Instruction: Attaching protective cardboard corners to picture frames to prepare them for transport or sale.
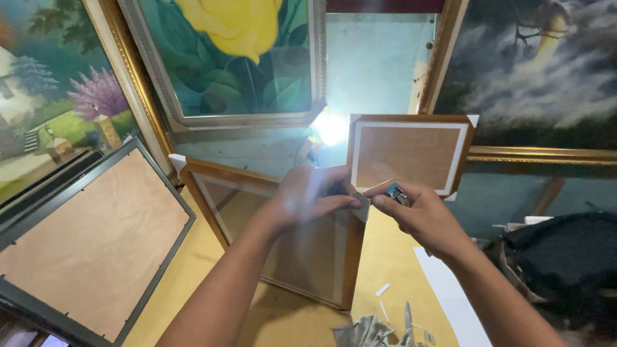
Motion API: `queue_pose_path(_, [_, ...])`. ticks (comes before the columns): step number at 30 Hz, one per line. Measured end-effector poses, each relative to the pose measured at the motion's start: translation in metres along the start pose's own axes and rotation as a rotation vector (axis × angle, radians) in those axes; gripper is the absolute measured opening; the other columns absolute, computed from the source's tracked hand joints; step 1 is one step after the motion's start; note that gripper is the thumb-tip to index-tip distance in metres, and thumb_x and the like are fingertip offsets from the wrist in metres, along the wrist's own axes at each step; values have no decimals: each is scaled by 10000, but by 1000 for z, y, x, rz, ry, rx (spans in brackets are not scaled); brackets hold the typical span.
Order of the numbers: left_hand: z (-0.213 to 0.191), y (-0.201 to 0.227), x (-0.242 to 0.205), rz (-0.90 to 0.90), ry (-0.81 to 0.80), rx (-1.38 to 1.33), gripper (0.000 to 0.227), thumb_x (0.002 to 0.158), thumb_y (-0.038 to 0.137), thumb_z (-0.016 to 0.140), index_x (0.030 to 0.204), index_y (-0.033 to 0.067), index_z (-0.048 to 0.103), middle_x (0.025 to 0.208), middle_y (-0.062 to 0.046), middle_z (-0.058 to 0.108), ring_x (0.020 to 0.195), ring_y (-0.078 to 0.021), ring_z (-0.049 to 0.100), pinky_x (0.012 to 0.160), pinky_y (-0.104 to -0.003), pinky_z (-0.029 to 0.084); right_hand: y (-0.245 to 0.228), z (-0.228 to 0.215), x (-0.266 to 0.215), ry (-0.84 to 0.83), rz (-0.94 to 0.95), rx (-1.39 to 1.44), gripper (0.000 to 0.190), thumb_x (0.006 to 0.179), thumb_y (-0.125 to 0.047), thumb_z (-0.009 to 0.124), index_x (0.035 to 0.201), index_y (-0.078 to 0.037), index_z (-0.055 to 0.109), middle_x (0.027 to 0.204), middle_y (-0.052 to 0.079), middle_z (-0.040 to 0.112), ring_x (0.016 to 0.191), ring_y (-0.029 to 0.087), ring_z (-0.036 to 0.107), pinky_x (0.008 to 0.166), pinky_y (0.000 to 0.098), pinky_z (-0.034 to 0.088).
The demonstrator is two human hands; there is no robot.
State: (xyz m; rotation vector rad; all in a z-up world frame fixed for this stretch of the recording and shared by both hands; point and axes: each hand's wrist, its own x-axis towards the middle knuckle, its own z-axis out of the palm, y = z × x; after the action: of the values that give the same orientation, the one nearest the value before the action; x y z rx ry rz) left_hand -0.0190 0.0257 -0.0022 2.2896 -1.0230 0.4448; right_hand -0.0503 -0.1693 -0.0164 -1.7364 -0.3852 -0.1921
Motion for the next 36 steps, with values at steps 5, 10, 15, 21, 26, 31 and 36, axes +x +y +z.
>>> queue_pose_path(5, [3, -7, 22, -92, -11, 4, 185, 740, 358, 633, 762, 192, 554, 676, -43, 650, 739, -282, 639, 663, -366, 480, 25, -16, 38, -119, 9, 66, 177, 748, -91, 635, 882, 25, 636, 447, 2, 306, 402, 60, 285, 373, 184, 219])
queue_pose_path(10, [3, -14, 37, -143, -37, -68, 173, 722, 349, 645, 715, 194, 570, 641, -7, 649, 708, -245, 646, 648, -331, 474, 55, -20, 61, -167, 78, 205, 124, 748, -109, 616, 822, -13, 588, 461, -46, 265, 406, 46, 251, 373, 184, 197])
queue_pose_path(15, [10, -39, 56, -106, -103, -136, 221, 708, 366, 664, 715, 172, 558, 636, -6, 632, 694, -200, 623, 659, -321, 462, 50, -9, 61, -12, 161, 261, 129, 696, -95, 592, 812, -45, 563, 519, -25, 283, 434, 88, 305, 398, 222, 239])
queue_pose_path(21, [-4, -36, 72, -211, -373, -302, 141, 708, 254, 665, 731, 122, 621, 641, -17, 611, 658, -139, 563, 616, -257, 427, 47, 0, 48, 162, 93, 144, 128, 699, -87, 558, 790, -1, 579, 533, -15, 301, 498, 76, 294, 434, 214, 228])
queue_pose_path(26, [-13, -32, 89, -358, -484, -350, 220, 677, 251, 688, 776, 61, 641, 662, -46, 592, 654, -153, 530, 610, -267, 399, 31, 7, 26, 357, -243, -461, 274, 731, -222, 622, 986, -127, 655, 815, 112, 670, 807, 294, 639, 688, 368, 480])
queue_pose_path(31, [4, -52, 107, -365, -623, -416, 267, 678, 221, 687, 875, 46, 641, 750, -77, 577, 758, -177, 529, 666, -300, 400, 41, 15, 20, 388, -357, -570, 446, 706, -166, 657, 1139, -167, 550, 859, 91, 661, 833, 302, 625, 719, 405, 484])
queue_pose_path(36, [5, -51, 110, -332, -746, -409, 361, 677, 246, 672, 959, 27, 617, 817, -69, 554, 836, -177, 504, 718, -317, 400, 39, 23, 21, 436, -546, -592, 312, 717, -162, 686, 1025, -173, 641, 754, 30, 634, 766, 194, 637, 677, 306, 497])
